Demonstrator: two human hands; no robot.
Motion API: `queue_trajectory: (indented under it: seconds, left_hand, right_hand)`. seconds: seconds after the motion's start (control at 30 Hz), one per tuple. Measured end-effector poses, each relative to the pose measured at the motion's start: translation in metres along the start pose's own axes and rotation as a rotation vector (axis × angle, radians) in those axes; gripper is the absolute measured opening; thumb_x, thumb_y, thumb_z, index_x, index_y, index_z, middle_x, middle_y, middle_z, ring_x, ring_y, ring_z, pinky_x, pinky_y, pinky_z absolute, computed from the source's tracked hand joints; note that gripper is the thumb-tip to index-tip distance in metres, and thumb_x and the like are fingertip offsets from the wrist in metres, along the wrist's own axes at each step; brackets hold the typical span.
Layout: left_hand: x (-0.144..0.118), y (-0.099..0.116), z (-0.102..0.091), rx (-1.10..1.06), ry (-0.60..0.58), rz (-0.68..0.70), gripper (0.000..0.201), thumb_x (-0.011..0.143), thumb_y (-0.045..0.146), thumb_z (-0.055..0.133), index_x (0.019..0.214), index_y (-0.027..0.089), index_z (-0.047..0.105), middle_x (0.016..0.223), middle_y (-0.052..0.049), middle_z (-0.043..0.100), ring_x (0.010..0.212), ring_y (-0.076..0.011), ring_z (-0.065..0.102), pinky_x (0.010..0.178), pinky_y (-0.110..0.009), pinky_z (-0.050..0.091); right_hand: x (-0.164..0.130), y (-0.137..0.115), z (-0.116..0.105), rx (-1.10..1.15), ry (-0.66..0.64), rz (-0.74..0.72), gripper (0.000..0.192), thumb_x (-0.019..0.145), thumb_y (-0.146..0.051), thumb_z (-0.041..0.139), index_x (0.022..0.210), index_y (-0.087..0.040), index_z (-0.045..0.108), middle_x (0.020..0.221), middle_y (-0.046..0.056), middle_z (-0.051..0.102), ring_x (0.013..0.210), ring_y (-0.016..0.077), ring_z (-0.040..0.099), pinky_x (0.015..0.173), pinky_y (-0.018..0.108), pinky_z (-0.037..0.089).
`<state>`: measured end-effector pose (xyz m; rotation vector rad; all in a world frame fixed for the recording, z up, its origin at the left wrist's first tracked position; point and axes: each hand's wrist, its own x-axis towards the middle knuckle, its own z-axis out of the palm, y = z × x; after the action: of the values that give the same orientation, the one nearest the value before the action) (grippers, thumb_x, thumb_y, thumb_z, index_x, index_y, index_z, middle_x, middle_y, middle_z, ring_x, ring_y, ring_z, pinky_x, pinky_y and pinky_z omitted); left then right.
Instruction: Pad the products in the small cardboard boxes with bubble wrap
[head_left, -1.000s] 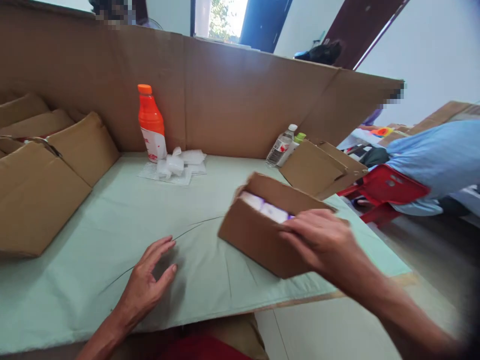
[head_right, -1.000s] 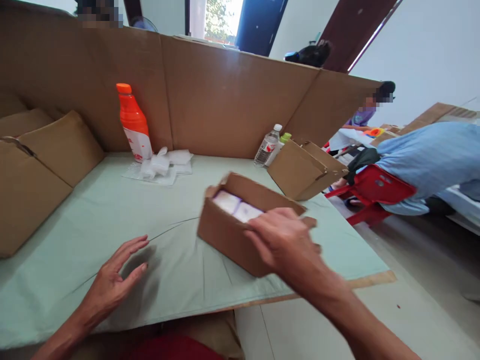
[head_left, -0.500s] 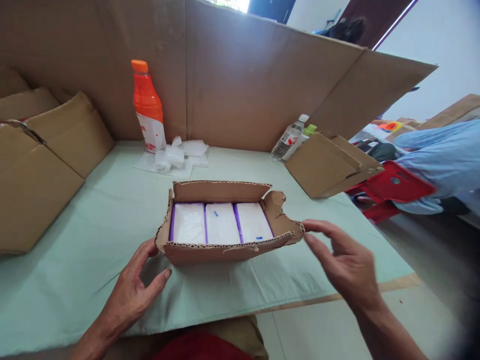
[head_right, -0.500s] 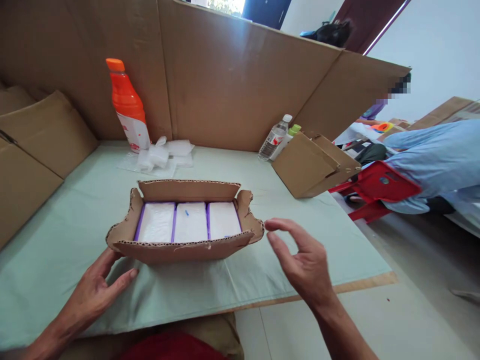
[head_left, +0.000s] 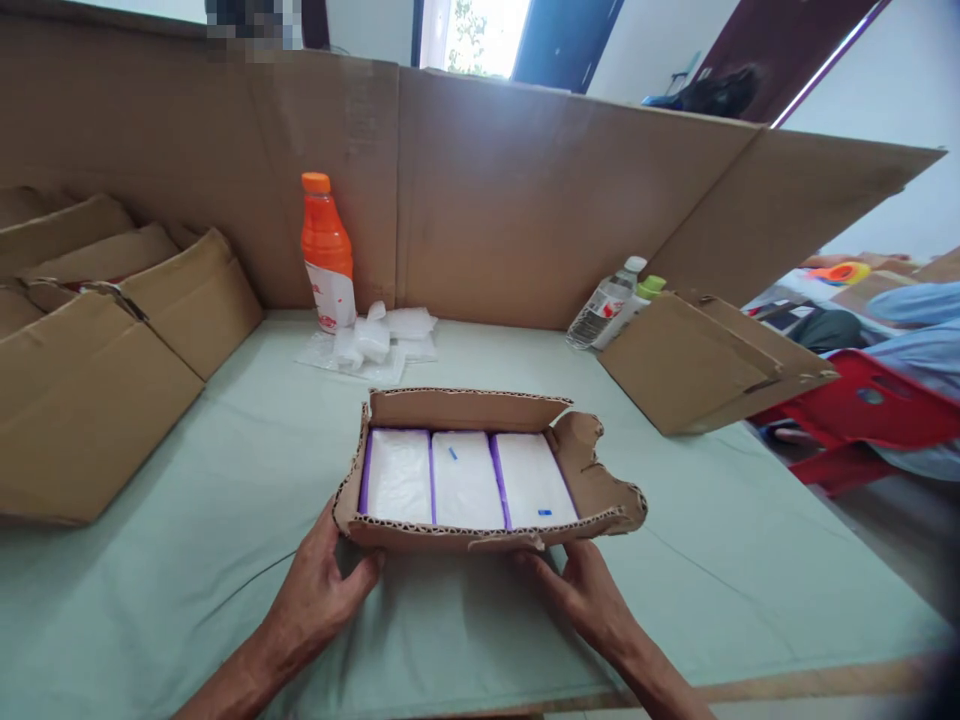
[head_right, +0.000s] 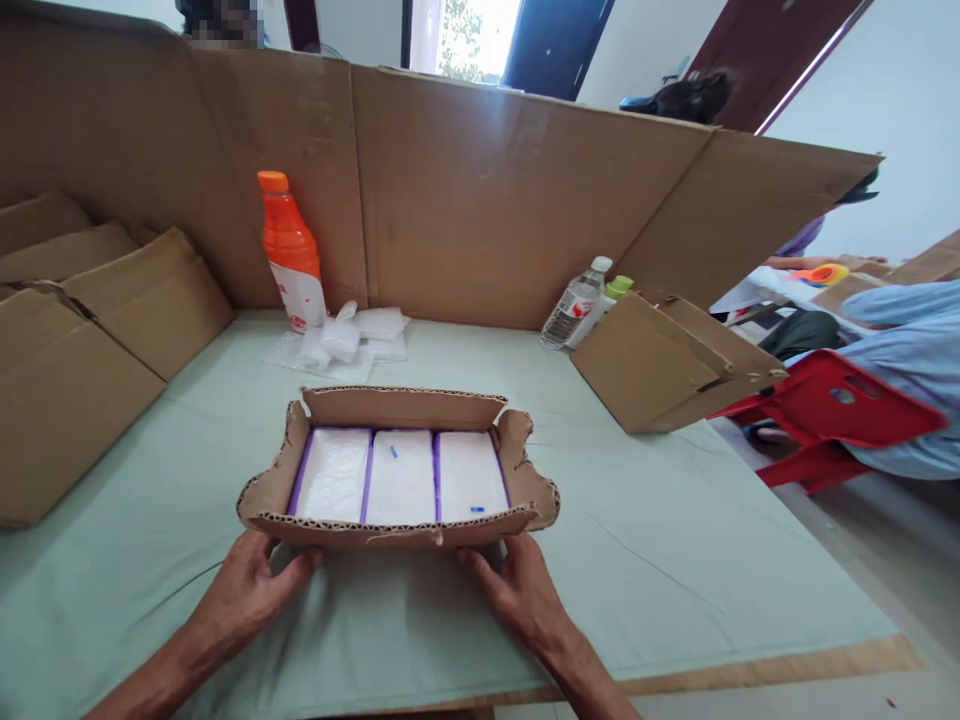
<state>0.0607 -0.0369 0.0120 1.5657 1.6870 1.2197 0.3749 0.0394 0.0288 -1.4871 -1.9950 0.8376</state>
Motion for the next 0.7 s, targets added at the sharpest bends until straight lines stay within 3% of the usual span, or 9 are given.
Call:
queue_trajectory:
  seconds: [0.17,0.23,0.33,0.5,0.7]
  left_hand:
    - [0.044,0.013,-0.008,-0.046,-0.021,0.006,0.049,0.082,0.030,0.059,0.130,0.017,0.060,0.110,-0.010,0.073,0.107,-0.0278,0.069,0.095,-0.042,0.057]
    - [0.061,0.010,-0.010,-0.077,-0.009,-0.004,0.050,0.080,0.027,0.059,0.128,0.017,0.060,0.105,-0.008,0.072,0.103,-0.0257,0.069,0.092,-0.039,0.057]
    - [0.077,-0.006,-0.006,-0.154,-0.026,-0.023,0.053,0.076,0.027,0.059,0.127,0.016,0.058,0.109,-0.008,0.071,0.101,-0.0240,0.069,0.090,-0.037,0.057]
    - [0.078,-0.035,0.003,-0.152,-0.049,-0.012,0.056,0.078,0.025,0.059,0.133,0.014,0.055,0.123,-0.013,0.068,0.116,-0.0270,0.063,0.101,-0.041,0.051]
    - [0.075,-0.039,0.005,-0.146,-0.059,-0.007,0.059,0.083,0.024,0.059,0.141,0.017,0.053,0.129,-0.013,0.066,0.122,-0.0277,0.061,0.103,-0.042,0.051]
  right_hand:
    - [0.029,-0.005,0.002,0.011,0.041,-0.041,0.041,0.085,-0.053,0.060,0.095,-0.018,0.077,0.099,0.013,0.079,0.087,0.0322,0.071,0.067,0.038,0.056]
    - [0.041,-0.007,0.008,-0.006,0.035,-0.036,0.042,0.084,-0.054,0.059,0.091,-0.017,0.075,0.094,0.013,0.078,0.077,0.0296,0.069,0.061,0.036,0.054]
    - [0.054,-0.007,0.020,-0.051,0.086,-0.031,0.042,0.082,-0.055,0.060,0.091,-0.016,0.069,0.090,0.013,0.076,0.076,0.0282,0.067,0.064,0.037,0.054]
    - [0.056,0.002,0.034,-0.073,0.168,-0.040,0.037,0.081,-0.054,0.061,0.092,-0.019,0.062,0.084,0.009,0.074,0.073,0.0264,0.067,0.067,0.037,0.055]
    - [0.056,0.009,0.032,-0.109,0.166,0.033,0.041,0.077,-0.060,0.063,0.088,-0.021,0.064,0.082,0.010,0.077,0.073,0.0305,0.071,0.064,0.039,0.057]
